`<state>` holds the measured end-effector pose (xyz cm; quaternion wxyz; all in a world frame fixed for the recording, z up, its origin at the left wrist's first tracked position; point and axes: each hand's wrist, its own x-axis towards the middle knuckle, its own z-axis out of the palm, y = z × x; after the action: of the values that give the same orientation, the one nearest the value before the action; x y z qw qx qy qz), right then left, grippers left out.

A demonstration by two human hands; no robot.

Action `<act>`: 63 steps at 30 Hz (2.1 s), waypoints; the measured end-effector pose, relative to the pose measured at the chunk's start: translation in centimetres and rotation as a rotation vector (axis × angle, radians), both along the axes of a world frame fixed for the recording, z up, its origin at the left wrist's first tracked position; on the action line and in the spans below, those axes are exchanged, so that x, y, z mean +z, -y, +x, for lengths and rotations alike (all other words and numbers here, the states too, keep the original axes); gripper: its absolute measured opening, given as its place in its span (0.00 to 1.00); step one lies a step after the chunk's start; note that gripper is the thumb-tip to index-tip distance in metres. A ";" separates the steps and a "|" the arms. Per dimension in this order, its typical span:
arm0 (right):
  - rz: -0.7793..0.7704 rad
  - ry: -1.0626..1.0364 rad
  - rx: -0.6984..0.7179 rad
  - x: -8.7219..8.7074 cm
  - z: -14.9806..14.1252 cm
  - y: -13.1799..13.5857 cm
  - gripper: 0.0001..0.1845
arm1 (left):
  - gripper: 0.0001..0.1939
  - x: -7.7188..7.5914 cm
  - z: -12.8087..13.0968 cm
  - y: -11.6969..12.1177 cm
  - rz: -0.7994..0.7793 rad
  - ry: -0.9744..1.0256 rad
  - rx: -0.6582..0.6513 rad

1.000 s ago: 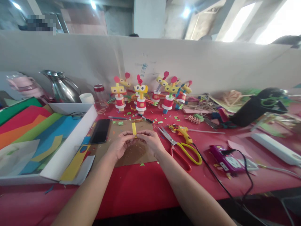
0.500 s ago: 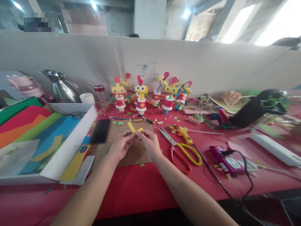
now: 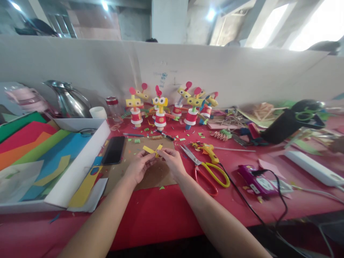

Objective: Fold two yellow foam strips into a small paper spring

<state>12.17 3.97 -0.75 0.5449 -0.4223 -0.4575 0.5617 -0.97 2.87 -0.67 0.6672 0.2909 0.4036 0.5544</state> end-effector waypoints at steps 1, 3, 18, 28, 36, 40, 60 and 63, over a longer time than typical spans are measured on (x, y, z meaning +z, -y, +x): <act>0.003 0.015 -0.004 0.0 0.0 0.0 0.13 | 0.13 0.0 0.0 0.0 -0.002 -0.007 0.012; 0.014 0.043 -0.005 0.0 0.0 -0.1 0.15 | 0.13 0.0 0.0 -0.2 -0.002 0.005 0.029; 0.581 0.545 -0.142 -0.5 -0.1 0.3 0.08 | 0.03 0.6 -0.5 -0.3 -0.213 0.133 0.057; 0.646 0.537 -0.158 -0.6 -0.1 0.6 0.11 | 0.05 0.8 -0.1 -0.1 -0.240 0.226 0.029; 0.376 0.246 0.001 -1.4 -0.5 -0.1 0.14 | 0.08 0.4 -0.3 -0.4 -0.100 0.124 0.102; 0.257 0.140 0.029 -1.5 -0.3 -0.4 0.11 | 0.14 0.2 -0.2 -0.1 0.082 0.001 0.095; 0.089 -0.050 0.044 -1.1 -0.5 -0.4 0.11 | 0.16 0.1 0.1 0.1 0.149 -0.122 0.099; 0.086 -0.023 0.040 -1.1 -0.4 -0.3 0.12 | 0.17 -0.1 0.0 0.0 0.141 -0.164 0.100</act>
<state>11.72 4.27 -1.86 0.5564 -0.3829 -0.4831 0.5571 -0.97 2.91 -0.81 0.5814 0.3608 0.4308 0.5884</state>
